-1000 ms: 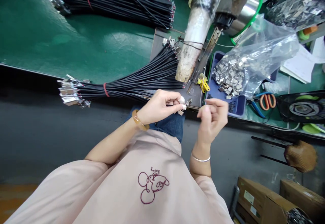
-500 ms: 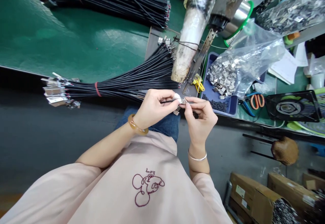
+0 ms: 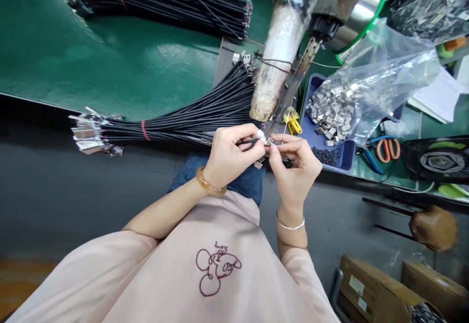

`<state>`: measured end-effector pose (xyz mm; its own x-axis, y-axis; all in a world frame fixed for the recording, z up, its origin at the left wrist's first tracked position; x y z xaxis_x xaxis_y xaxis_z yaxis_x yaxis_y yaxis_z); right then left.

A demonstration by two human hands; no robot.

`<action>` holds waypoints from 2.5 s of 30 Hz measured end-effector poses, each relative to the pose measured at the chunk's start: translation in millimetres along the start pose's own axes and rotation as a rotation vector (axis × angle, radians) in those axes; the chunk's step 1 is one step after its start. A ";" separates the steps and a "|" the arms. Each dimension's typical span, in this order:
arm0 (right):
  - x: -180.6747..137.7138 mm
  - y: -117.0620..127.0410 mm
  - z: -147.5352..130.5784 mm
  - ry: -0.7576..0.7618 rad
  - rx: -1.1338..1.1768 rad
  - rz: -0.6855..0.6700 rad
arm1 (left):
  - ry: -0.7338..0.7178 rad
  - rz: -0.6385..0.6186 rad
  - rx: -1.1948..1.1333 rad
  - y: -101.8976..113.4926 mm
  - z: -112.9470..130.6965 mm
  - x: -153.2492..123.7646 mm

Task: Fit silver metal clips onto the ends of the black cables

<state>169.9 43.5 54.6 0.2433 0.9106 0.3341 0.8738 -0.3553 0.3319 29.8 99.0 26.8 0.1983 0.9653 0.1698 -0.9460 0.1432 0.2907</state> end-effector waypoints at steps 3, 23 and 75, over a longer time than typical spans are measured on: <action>2.4 -0.4 -2.0 -0.009 -0.003 -0.012 | -0.007 0.011 0.000 1.3 2.5 0.6; -32.2 98.1 -47.6 0.328 -0.099 0.577 | -0.243 -0.244 0.035 -6.6 13.0 -21.7; -18.0 4.0 16.7 0.019 0.210 0.080 | -0.027 -0.547 -0.072 -16.5 -7.3 4.8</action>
<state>176.0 29.3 35.2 0.3094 0.8763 0.3693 0.9208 -0.3730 0.1137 44.5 102.8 16.0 0.6714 0.7402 0.0364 -0.7182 0.6378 0.2783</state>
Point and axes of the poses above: each hand's wrist, its own x-axis towards the middle knuckle, its own y-axis out of the back of the hand, z = x × y, the point moved 10 cm from there along x, towards the middle knuckle, and after that the axes turned 9 degrees about x, right-handed, at the moved point
